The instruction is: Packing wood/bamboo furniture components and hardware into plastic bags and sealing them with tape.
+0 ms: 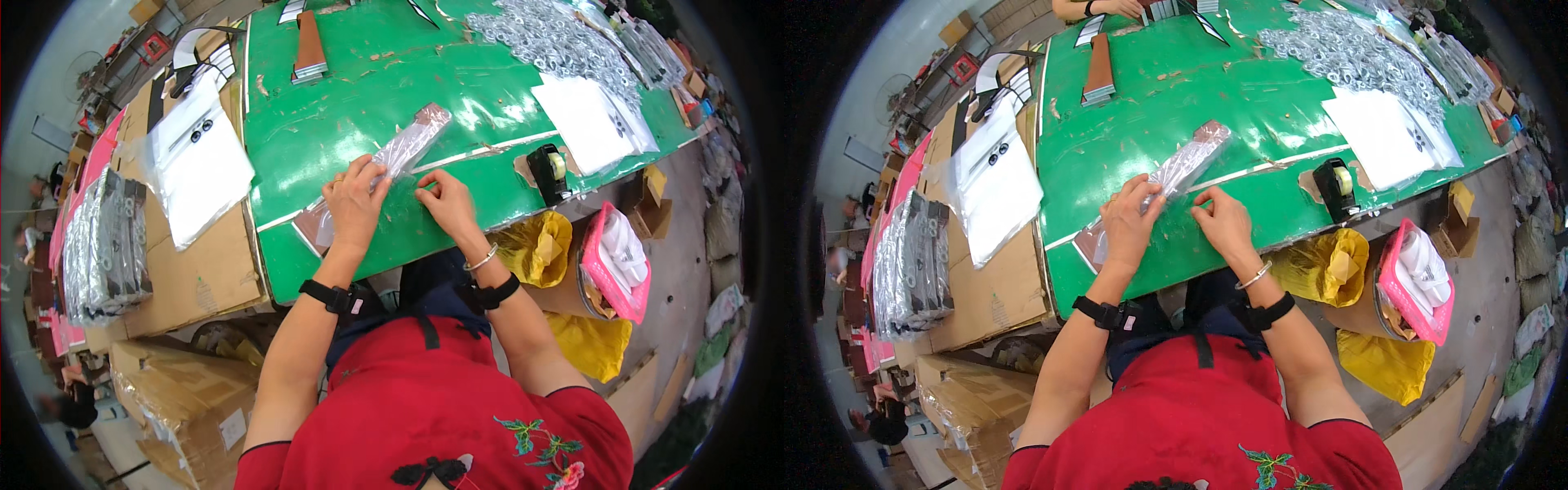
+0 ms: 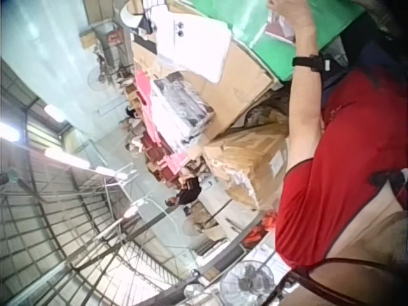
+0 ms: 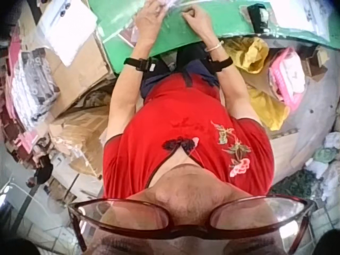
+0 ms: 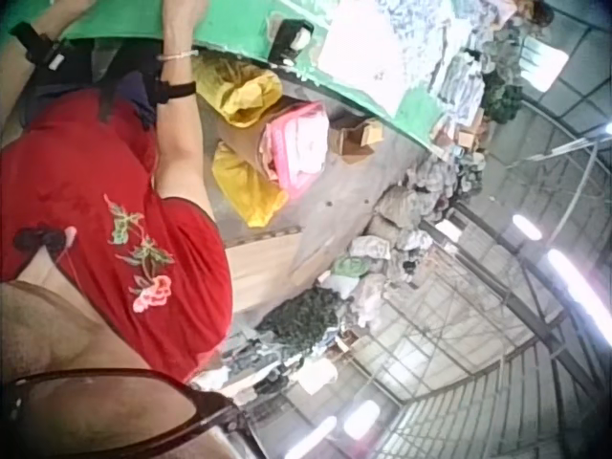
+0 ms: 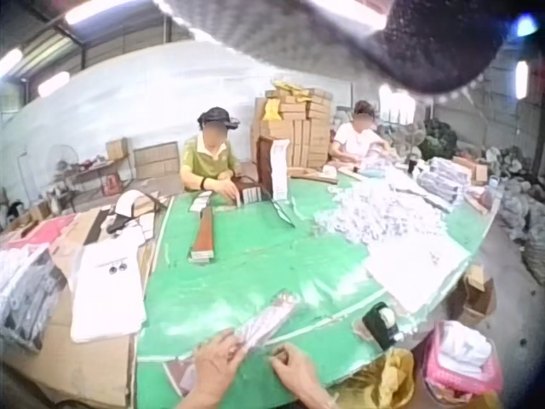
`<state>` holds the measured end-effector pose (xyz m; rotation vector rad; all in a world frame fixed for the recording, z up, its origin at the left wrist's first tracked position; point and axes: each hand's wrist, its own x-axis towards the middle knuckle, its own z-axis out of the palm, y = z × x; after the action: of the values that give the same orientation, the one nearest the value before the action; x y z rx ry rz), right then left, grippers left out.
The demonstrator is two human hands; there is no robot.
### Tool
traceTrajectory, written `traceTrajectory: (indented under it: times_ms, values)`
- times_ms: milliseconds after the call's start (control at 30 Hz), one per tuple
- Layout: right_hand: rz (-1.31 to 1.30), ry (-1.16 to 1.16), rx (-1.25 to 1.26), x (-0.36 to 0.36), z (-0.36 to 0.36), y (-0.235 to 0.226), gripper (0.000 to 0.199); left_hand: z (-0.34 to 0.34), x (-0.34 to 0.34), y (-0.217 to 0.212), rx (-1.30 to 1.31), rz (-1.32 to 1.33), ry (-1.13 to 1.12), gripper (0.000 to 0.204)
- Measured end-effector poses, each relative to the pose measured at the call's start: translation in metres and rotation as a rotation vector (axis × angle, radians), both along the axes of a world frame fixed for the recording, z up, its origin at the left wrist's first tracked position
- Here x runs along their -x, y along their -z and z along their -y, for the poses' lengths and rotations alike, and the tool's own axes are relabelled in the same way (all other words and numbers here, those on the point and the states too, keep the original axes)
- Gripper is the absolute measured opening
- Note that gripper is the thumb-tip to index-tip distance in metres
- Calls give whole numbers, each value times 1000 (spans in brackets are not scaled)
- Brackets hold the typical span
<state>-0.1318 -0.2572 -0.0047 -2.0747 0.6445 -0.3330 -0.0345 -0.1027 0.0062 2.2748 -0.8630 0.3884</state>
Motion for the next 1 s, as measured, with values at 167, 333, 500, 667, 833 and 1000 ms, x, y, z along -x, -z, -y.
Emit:
traceTrajectory:
  times_ms: [167,333,500,667,833,1000]
  values:
    - [304,20,-117,-14,18,13,23,0,-2,0,-14,15,20,20]
    - [142,-50,-155,-22,8,-24,59,-1,-2,-2,-46,26,13,20]
    - [9,-47,107,-29,-7,-59,74,-1,-3,1,-35,51,6,21]
    - [-152,-100,239,-58,4,-54,79,0,1,-2,-56,37,0,19]
    - [-235,-346,-151,-57,12,-51,59,0,0,-2,-52,35,-9,20]
    - [-102,-355,-323,-41,20,-29,39,-2,2,-2,-62,71,-6,23]
